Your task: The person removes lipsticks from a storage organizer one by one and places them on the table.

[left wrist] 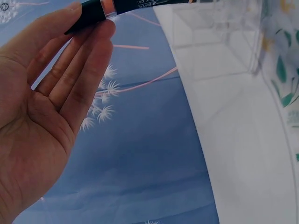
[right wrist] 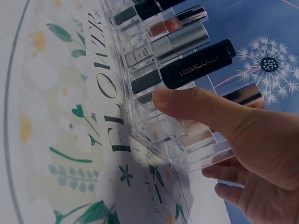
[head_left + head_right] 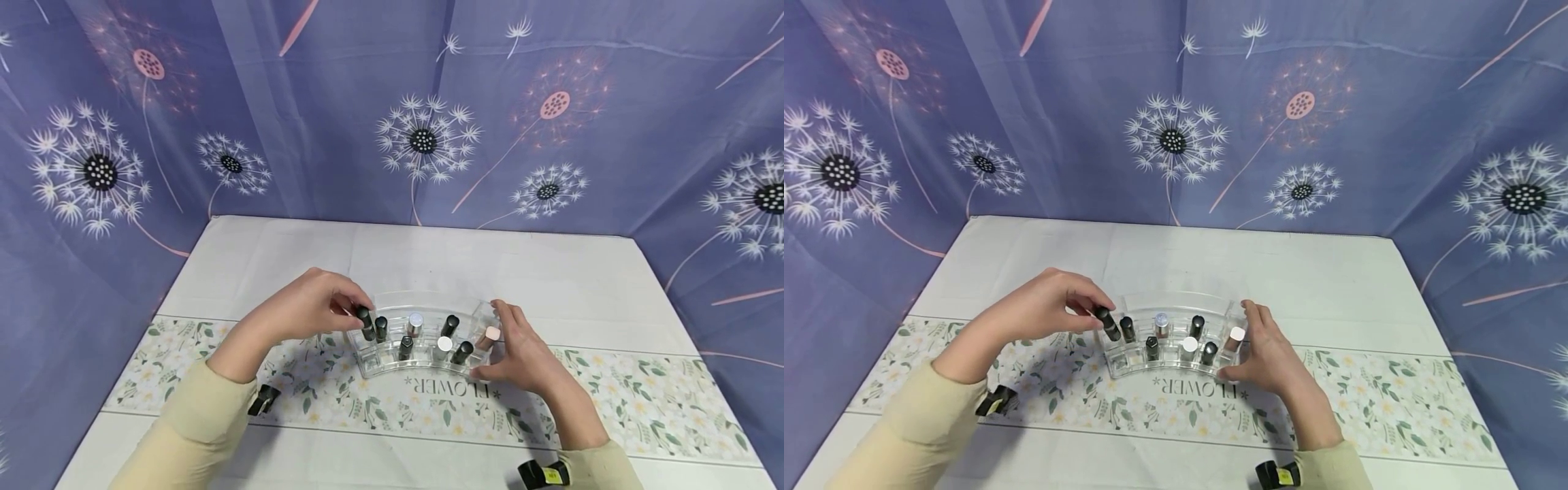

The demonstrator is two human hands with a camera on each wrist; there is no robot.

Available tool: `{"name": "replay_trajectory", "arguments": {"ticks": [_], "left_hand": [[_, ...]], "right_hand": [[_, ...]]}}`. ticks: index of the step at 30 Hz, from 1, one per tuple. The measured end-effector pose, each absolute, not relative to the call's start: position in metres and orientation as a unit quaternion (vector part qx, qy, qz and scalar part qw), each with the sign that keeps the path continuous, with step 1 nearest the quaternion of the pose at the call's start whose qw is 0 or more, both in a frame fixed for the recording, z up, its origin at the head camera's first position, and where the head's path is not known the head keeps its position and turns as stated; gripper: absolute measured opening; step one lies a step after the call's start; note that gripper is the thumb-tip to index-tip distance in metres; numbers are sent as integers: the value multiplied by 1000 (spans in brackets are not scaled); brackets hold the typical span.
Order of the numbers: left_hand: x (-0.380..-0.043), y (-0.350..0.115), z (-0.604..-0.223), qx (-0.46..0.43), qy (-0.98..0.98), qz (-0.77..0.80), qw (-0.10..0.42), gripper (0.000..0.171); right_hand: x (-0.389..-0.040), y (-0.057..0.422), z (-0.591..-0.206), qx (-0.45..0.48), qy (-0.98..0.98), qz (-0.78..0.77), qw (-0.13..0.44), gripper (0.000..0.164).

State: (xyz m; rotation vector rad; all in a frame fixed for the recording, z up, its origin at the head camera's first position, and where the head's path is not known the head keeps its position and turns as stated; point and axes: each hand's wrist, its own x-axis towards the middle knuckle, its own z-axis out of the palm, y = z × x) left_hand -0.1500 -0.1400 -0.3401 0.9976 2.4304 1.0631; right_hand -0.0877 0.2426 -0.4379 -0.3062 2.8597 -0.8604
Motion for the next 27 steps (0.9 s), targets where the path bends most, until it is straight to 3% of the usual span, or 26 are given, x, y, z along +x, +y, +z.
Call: {"name": "replay_trajectory", "arguments": {"ticks": [16,27], "left_hand": [[-186,-144,-325,300,882,345,110,25],[-215,-141,-336,288,891,337,96,23]], "right_hand": [[-88,243,-440,-97,953,-281,68,132],[-88,243,-440,-97,952,-284,64,134]]}}
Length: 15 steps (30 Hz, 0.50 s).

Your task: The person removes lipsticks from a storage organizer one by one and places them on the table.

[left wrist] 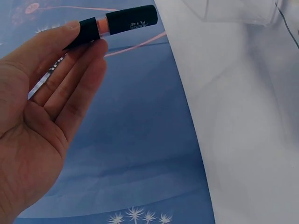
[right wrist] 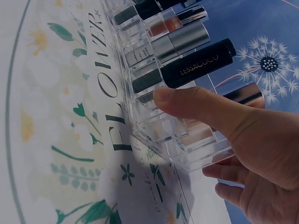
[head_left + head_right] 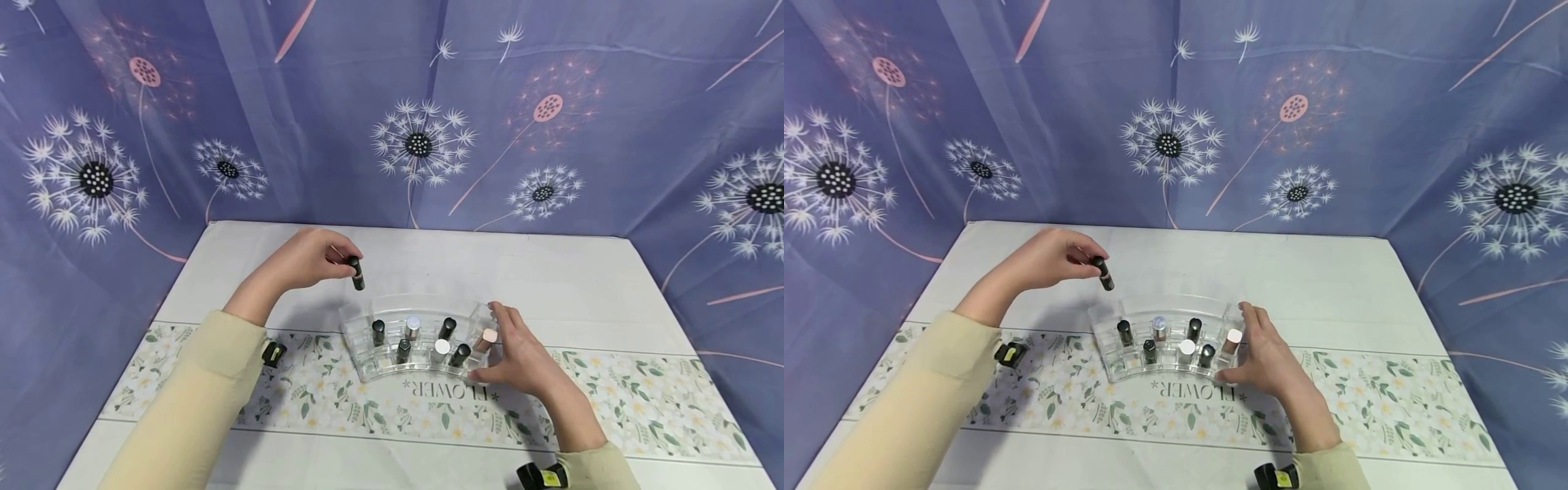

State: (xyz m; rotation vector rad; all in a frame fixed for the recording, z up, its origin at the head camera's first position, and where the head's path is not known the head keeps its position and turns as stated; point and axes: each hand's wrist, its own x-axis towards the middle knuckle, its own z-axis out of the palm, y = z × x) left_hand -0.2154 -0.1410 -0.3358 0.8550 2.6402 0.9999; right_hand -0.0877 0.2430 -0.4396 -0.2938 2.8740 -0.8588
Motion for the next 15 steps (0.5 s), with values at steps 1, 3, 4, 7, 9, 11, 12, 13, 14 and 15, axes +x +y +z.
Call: {"name": "replay_trajectory", "arguments": {"ticks": [1,3,4,7,9,11,12,13,14,15], "left_hand": [[-218,-141,-337,288,891,337,96,23],[-224,-140,-338,285,893,335,97,23],[-226,-139,-339,283,894,334,97,23],[-234,-136,-341,273,899,328,99,23],[-239,-135,-343,263,902,326,101,24],[-245,-133,-345,253,906,325,101,25],[-247,-132,-346,249,907,325,100,25],[-250,-132,-348,245,908,325,100,25],[-253,-131,-349,243,908,325,99,26],[-255,-130,-351,242,909,325,99,26]], "right_hand": [[-88,243,-440,-97,952,-284,64,134],[-87,243,-440,-97,952,-283,63,134],[-87,243,-440,-97,952,-282,62,134],[-87,243,-440,-99,953,-281,60,133],[-87,243,-440,-101,953,-279,57,133],[-87,243,-439,-104,953,-278,54,133],[-87,243,-439,-105,954,-277,52,133],[-87,242,-439,-105,954,-277,51,133],[-87,242,-439,-105,954,-277,51,133],[-87,242,-439,-105,954,-277,52,133]]}}
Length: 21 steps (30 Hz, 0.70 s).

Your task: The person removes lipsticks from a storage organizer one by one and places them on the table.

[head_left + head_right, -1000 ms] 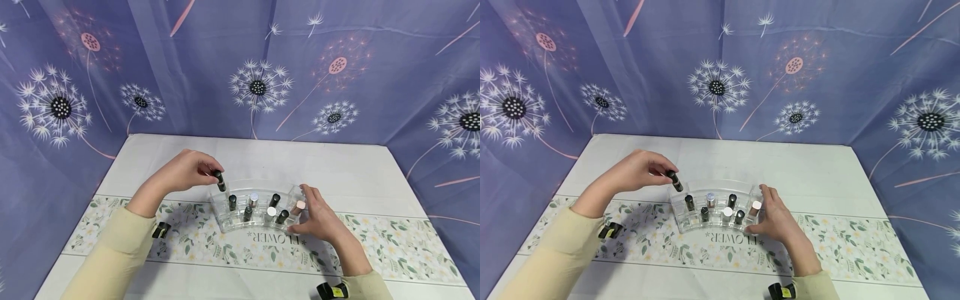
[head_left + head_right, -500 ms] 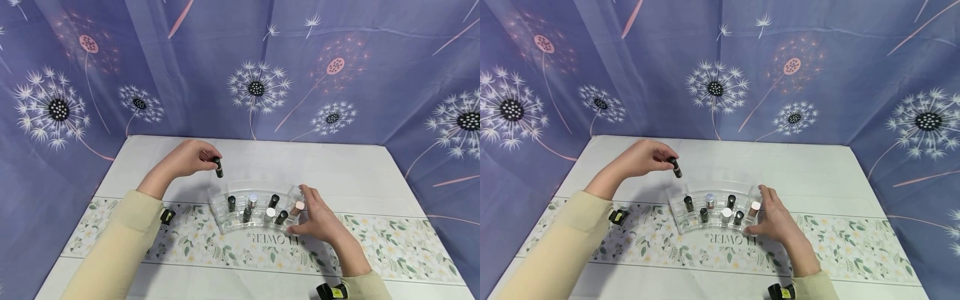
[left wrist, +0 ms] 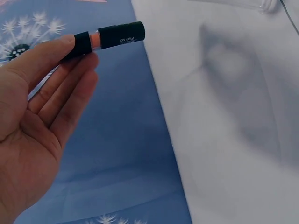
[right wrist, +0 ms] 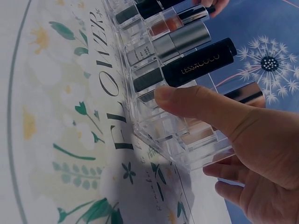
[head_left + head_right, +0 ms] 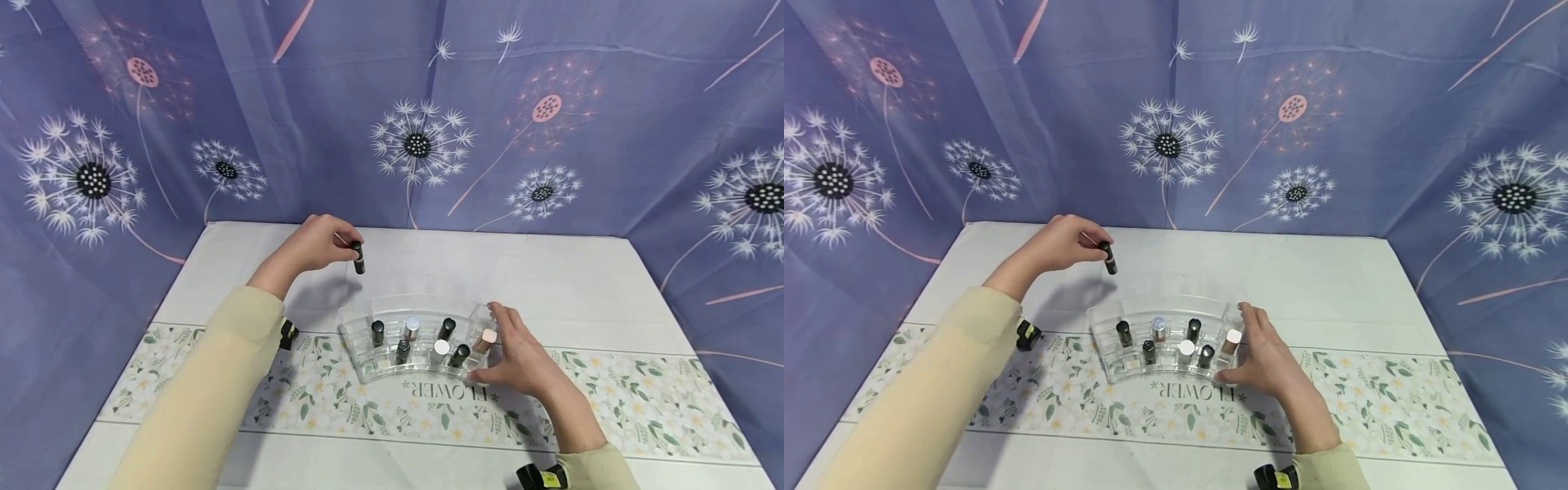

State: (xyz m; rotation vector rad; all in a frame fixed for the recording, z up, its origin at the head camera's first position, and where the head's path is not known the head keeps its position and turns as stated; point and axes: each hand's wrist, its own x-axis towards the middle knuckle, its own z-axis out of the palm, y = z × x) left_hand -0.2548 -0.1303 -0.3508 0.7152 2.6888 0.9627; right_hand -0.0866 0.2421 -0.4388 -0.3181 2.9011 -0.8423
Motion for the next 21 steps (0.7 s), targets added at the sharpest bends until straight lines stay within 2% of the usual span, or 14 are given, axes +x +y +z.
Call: {"name": "replay_trajectory", "arguments": {"ticks": [21], "left_hand": [[-286,-115,-375,200,917,326,116,28]], "right_hand": [[-87,244,-441,-101,953,-281,56,134]]}}
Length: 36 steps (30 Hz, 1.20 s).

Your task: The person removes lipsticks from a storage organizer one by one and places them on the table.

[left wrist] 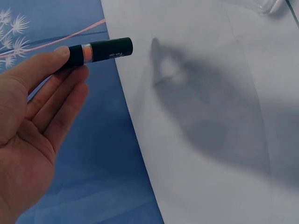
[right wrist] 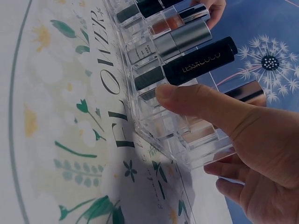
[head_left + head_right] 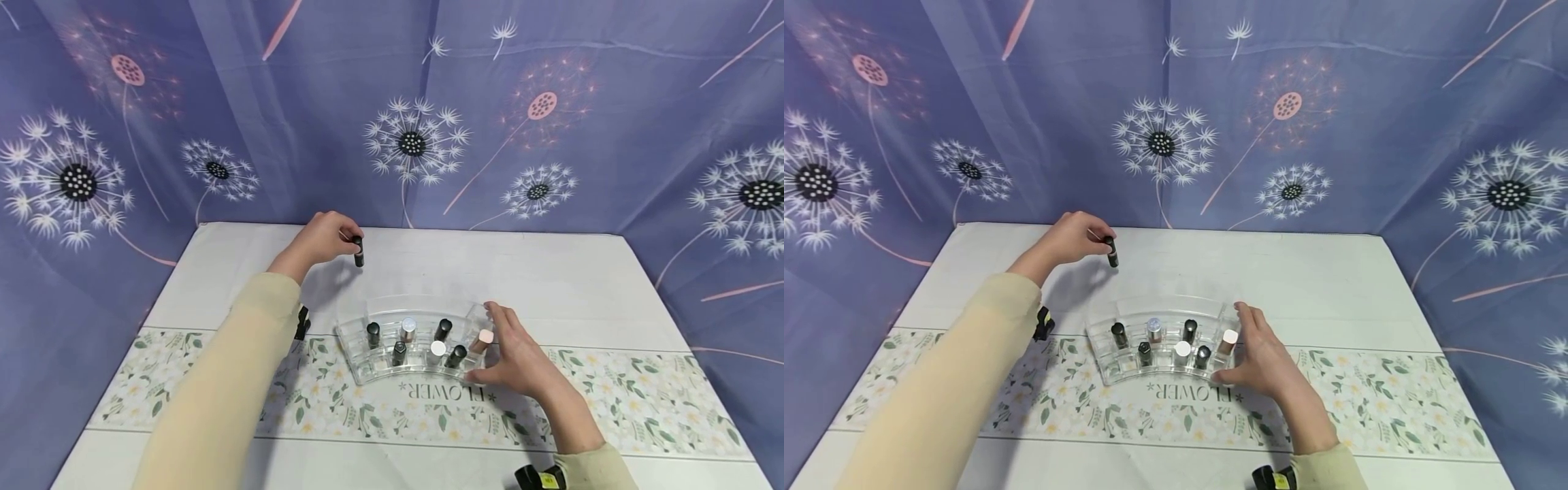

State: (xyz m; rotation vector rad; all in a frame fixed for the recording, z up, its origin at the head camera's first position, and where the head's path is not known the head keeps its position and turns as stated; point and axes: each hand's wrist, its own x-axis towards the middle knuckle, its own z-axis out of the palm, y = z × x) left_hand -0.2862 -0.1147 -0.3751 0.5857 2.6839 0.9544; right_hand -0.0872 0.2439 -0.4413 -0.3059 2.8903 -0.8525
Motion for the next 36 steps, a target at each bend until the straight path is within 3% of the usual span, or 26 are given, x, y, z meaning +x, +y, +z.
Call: {"name": "replay_trajectory", "arguments": {"ticks": [36], "left_hand": [[-291,-112,-398,172,933,297,109,33]], "right_hand": [[-87,243,-440,-99,953,-280,60,134]]}}
